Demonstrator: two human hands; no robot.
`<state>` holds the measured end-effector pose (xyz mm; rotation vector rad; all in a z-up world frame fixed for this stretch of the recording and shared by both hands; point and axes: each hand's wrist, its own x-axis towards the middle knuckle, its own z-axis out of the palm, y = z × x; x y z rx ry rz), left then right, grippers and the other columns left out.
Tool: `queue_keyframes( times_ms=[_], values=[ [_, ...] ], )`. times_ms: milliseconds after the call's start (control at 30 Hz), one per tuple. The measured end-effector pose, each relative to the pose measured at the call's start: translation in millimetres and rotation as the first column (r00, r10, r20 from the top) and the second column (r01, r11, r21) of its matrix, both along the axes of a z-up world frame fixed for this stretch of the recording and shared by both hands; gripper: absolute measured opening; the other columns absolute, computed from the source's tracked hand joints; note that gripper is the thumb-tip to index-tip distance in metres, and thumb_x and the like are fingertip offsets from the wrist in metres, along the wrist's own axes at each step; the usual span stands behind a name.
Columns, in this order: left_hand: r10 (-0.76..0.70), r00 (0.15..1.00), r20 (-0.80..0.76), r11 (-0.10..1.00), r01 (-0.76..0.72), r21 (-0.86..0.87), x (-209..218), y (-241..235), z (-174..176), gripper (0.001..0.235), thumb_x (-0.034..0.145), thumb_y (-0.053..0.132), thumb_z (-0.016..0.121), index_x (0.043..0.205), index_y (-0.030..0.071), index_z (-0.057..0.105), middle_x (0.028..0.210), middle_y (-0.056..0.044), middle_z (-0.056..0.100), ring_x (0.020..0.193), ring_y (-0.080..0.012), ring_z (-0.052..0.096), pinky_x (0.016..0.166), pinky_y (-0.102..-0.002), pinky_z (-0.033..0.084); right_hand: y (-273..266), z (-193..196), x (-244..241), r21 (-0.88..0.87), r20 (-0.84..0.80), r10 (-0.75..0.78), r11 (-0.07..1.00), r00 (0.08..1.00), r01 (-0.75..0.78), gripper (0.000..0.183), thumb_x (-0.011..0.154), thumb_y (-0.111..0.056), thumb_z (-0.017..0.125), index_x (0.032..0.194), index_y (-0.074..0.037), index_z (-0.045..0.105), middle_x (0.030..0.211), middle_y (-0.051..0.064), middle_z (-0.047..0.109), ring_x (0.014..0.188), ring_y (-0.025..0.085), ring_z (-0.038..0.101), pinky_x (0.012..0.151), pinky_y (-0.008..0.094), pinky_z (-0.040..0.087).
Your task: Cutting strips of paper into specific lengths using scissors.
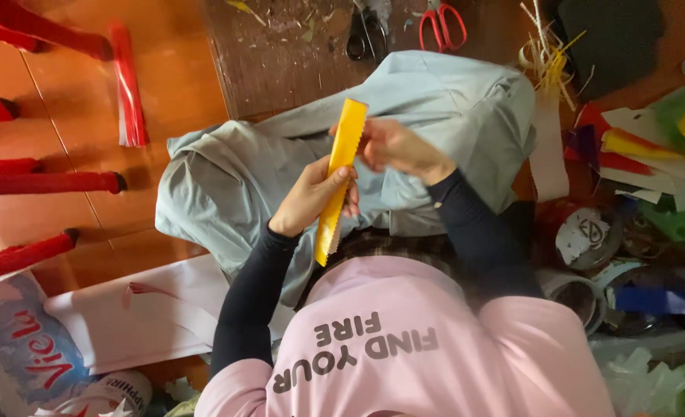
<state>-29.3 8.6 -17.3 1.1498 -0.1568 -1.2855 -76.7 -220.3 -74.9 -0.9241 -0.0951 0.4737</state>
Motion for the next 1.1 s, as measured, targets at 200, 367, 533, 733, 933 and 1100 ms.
queue_keyframes(
  times_ms=[200,367,533,733,933,1100],
  values=[
    [0.028,0.999,0.04,0.998,-0.03,0.051,-6.0,-4.8,-16.7,0.03,0.109,0.029,0.048,0.113,0.001,0.056,0.081,-0.007,0.064,0.067,-0.0151,0.068,0.061,-0.029,0.057,39.3,14.6,-1.7,-0.224,-0.181,-0.244,0.954,0.953,0.201,0.025,0.099,-0.02,0.073,0.112,0.001,0.071,0.092,0.002,0.07,0.077,0.006,0.064,0.066,0.023,0.054],
    [0.043,0.993,0.108,0.997,-0.05,0.059,-5.7,-2.1,-13.0,0.042,0.111,0.037,0.039,0.115,0.0,0.057,0.079,-0.005,0.061,0.064,-0.0121,0.063,0.058,-0.027,0.054,40.9,15.8,-1.0,-0.363,-0.135,-0.298,0.902,0.945,0.232,0.019,0.099,-0.021,0.072,0.104,-0.003,0.075,0.087,0.0,0.07,0.072,0.004,0.06,0.061,0.021,0.047],
    [0.065,0.995,0.069,0.998,-0.065,-0.002,-4.2,-2.9,-12.2,0.053,0.111,0.044,0.029,0.116,0.0,0.059,0.075,-0.003,0.062,0.062,-0.0106,0.062,0.057,-0.025,0.053,39.1,24.0,-2.3,-0.344,-0.145,-0.304,0.908,0.942,0.24,0.019,0.101,-0.021,0.07,0.105,-0.003,0.073,0.093,0.0,0.072,0.077,0.005,0.064,0.064,0.022,0.052],
    [0.078,0.973,0.218,0.989,-0.102,0.102,-12.2,-9.6,-24.9,0.041,0.113,0.034,0.035,0.11,0.0,0.059,0.072,-0.003,0.058,0.059,-0.011,0.058,0.055,-0.027,0.051,50.7,29.4,-1.5,-0.194,-0.204,-0.347,0.931,0.916,0.31,0.022,0.099,-0.022,0.068,0.102,0.0,0.069,0.085,0.005,0.072,0.068,0.015,0.071,0.058,0.03,0.058],
    [0.126,0.957,0.26,0.977,-0.165,0.133,-12.5,-10.6,-28.8,0.035,0.112,0.028,0.037,0.104,0.002,0.058,0.068,-0.001,0.056,0.054,-0.0103,0.056,0.051,-0.026,0.049,54.7,18.5,1.0,-0.307,-0.175,-0.493,0.85,0.852,0.429,0.019,0.1,-0.017,0.068,0.095,0.001,0.073,0.077,0.004,0.07,0.063,0.009,0.062,0.054,0.024,0.045],
    [0.102,0.95,0.294,0.983,-0.141,0.115,-8.1,-14.8,-21.4,0.036,0.112,0.03,0.037,0.101,0.003,0.058,0.064,-0.001,0.056,0.05,-0.0099,0.055,0.049,-0.026,0.048,50.7,9.8,7.5,-0.286,-0.134,-0.672,0.73,0.728,0.621,0.014,0.096,-0.014,0.071,0.09,-0.002,0.073,0.077,0.0,0.067,0.061,0.003,0.051,0.052,0.022,0.032]
  ],
)
